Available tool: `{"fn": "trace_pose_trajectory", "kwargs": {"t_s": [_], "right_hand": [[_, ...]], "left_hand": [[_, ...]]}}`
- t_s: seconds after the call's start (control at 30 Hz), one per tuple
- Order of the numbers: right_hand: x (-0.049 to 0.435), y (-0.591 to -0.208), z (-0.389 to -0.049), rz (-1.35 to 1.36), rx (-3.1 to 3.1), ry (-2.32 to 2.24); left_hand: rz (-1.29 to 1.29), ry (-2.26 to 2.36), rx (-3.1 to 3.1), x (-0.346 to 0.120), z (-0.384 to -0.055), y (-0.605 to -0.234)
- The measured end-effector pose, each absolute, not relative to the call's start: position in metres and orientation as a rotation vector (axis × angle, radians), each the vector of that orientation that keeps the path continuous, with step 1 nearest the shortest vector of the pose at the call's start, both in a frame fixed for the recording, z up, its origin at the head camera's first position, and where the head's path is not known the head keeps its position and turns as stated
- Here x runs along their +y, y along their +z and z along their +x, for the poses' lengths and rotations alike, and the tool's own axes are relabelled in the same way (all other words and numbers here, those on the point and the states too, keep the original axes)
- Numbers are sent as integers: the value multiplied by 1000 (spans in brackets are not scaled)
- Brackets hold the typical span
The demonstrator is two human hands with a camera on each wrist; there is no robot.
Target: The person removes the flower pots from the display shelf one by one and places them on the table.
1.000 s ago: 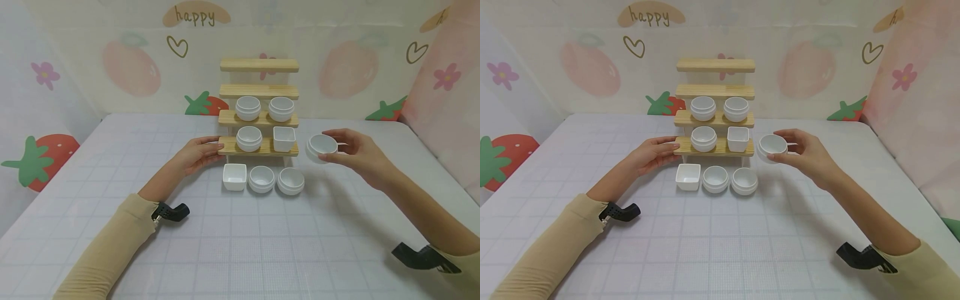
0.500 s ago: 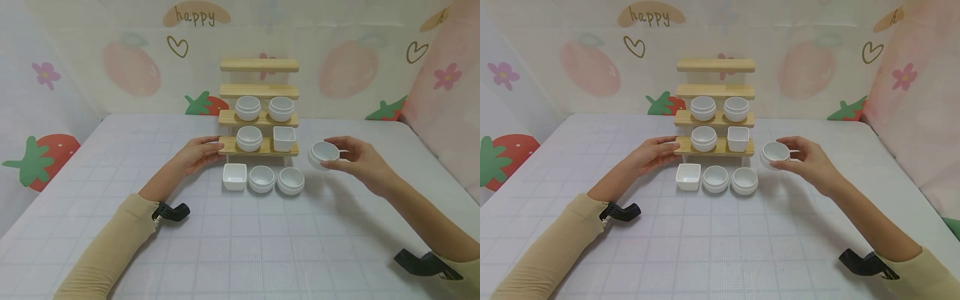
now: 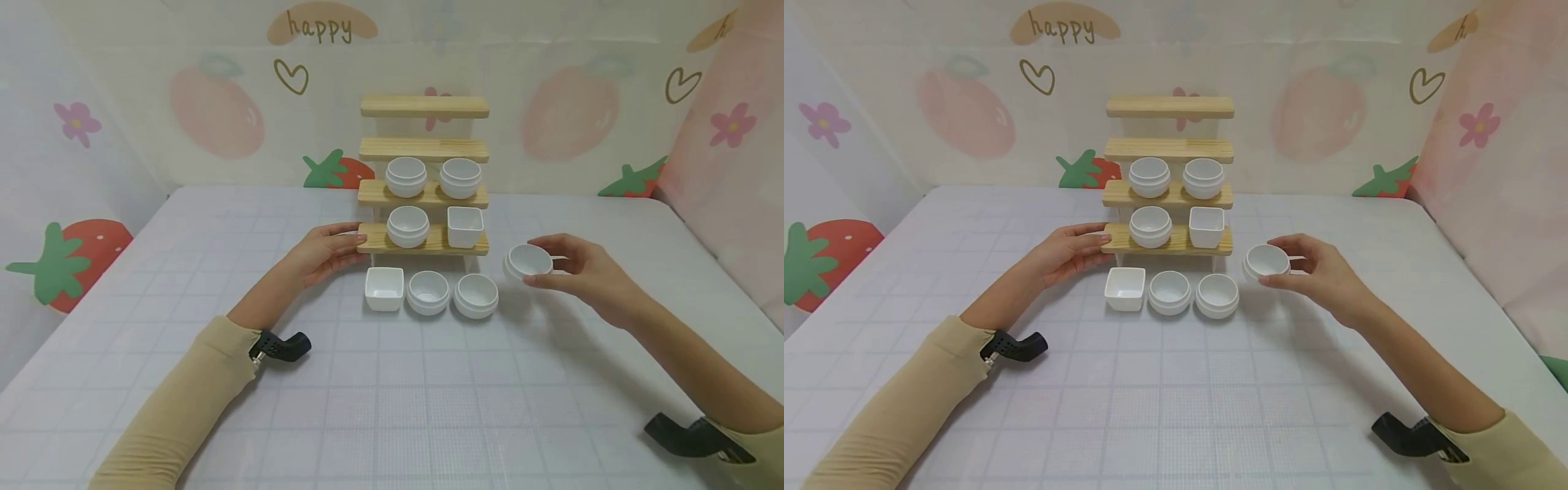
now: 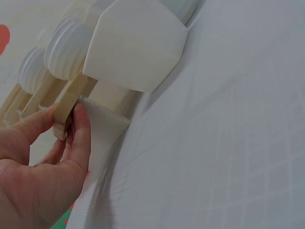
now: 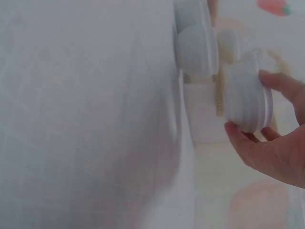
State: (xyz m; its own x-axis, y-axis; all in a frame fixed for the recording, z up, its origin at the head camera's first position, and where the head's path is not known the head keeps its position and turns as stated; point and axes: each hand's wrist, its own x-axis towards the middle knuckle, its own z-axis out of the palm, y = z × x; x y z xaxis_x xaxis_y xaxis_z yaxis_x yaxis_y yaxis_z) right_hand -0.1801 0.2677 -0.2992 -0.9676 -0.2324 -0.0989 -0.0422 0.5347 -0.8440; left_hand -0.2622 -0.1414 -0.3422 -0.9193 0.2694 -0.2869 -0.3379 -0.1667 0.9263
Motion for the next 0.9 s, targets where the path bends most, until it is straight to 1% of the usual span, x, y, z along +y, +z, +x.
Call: {"fn": "trace_pose_trajectory", "kwargs": {"t_s": [0.3, 0.9], "right_hand": [[270, -309, -184, -246, 2561, -1357], [273, -314, -186, -272, 2522, -1327]], "left_hand": [[-85, 2121, 1723, -141, -262, -342], [-69, 2129, 1718, -142, -262, -342]]}}
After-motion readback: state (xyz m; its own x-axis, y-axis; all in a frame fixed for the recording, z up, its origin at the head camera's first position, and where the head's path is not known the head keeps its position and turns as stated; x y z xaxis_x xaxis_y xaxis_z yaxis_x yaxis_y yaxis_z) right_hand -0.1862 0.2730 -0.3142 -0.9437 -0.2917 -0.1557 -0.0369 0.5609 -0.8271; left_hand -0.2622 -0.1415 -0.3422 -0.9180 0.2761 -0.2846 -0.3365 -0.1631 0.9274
